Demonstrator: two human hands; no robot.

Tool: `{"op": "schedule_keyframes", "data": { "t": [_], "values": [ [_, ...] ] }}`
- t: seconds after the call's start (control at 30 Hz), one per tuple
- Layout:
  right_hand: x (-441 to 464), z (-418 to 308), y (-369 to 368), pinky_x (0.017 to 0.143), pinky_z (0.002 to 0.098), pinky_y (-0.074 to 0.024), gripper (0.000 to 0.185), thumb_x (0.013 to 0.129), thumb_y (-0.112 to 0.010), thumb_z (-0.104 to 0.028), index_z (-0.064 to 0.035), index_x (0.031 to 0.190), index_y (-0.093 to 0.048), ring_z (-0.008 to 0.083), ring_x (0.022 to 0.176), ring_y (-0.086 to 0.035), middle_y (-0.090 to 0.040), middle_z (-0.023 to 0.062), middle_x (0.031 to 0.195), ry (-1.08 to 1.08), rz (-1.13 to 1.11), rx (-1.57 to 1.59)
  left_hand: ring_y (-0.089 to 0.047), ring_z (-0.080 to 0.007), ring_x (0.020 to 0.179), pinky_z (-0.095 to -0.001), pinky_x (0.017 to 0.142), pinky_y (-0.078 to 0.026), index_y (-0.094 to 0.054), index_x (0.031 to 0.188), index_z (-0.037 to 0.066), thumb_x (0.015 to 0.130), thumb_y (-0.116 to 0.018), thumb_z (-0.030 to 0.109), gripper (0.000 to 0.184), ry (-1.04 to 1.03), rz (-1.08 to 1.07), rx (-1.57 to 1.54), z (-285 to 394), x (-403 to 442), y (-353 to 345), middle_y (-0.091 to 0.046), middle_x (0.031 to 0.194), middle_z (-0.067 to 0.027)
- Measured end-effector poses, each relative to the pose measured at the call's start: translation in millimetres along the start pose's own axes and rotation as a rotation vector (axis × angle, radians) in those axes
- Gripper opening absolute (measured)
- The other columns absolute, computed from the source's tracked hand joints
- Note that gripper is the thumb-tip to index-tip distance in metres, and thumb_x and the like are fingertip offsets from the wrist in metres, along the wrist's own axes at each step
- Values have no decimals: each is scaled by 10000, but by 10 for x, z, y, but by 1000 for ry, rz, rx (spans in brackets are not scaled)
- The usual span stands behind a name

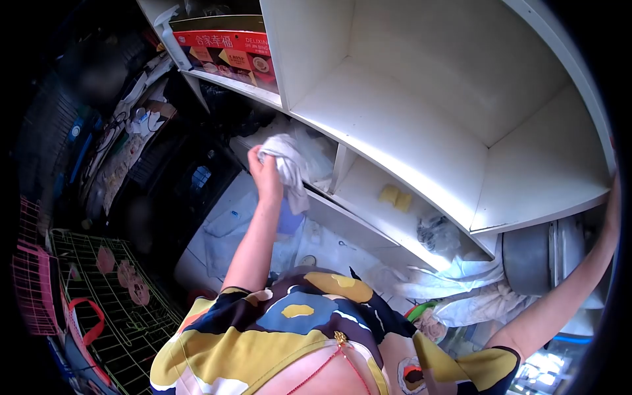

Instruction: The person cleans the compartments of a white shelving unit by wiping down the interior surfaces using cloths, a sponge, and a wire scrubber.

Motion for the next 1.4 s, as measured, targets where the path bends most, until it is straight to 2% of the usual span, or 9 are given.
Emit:
{"op": "schedule_keyframes", "data": {
  "t": [0.13,0.27,0.4,0.53,0.6,0.83,1.07,1.27,1.4],
  "values": [
    [9,41,-4,809,421,-467,343,785,-404,-135,12,895,-693,347,839,-617,-671,207,881,21,12,21,-522,-139,947,-270,831,-432,-452,1168,31,884,-588,116,327,-220,58,-55,415,451,-118,-523,1070,-86],
    [32,53,-4,816,419,-463,339,785,-412,-131,33,899,-687,348,835,-612,-668,216,879,32,2,19,-448,-196,1097,-305,953,-356,-475,1142,21,827,-645,95,366,-321,8,192,446,346,-652,-434,1152,-91],
    [36,54,-8,820,421,-460,341,785,-414,-133,42,900,-683,355,836,-610,-665,224,880,27,-1,21,-447,-194,1095,-293,948,-360,-474,1107,36,774,-631,34,368,-210,-202,202,232,-350,-933,-422,1151,-89],
    [15,52,13,826,422,-454,341,788,-419,-139,51,905,-678,359,842,-604,-664,227,889,9,-25,8,-529,-155,943,-288,854,-430,-438,1112,52,797,-580,-34,356,84,-101,-193,-20,-152,-945,-530,1028,-64],
    [34,56,1,829,421,-452,341,790,-422,-141,54,909,-676,359,846,-601,-663,227,892,-4,-26,27,-542,-155,949,-289,845,-444,-425,1144,44,822,-560,-39,359,67,-39,-400,32,252,-824,-539,1056,-73],
    [43,196,-19,836,413,-449,339,795,-432,-142,61,923,-671,347,856,-597,-660,229,895,-39,-30,-1,-555,-188,994,-300,847,-464,-404,1191,8,814,-558,-46,411,294,-92,-471,-68,-30,-952,-546,1069,-117],
    [38,151,-11,829,403,-452,312,783,-446,-114,64,899,-674,337,846,-599,-663,224,884,12,4,36,-587,-170,821,-305,719,-498,-463,1094,-26,837,-548,-36,271,241,-81,-606,-7,525,-815,-573,969,-102],
    [47,94,17,833,401,-452,311,787,-449,-119,68,895,-673,335,843,-599,-665,218,885,-1,-34,22,-584,-188,921,-317,803,-493,-449,1134,-27,800,-563,-74,356,355,-64,-478,9,97,-927,-562,1052,-122],
    [-18,231,42,834,401,-453,317,790,-448,-124,65,902,-676,338,844,-600,-665,220,885,-2,-31,47,-626,-250,872,-360,772,-532,-529,1059,-64,816,-436,-101,263,227,-93,-545,14,713,-767,-605,993,-137]
  ]
}}
Point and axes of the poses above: each hand's wrist, its own x-axis towards the middle knuckle, its own y-axis out of the back of the hand, z = x × y, the point moved 8 cm from there along x, towards the middle knuckle
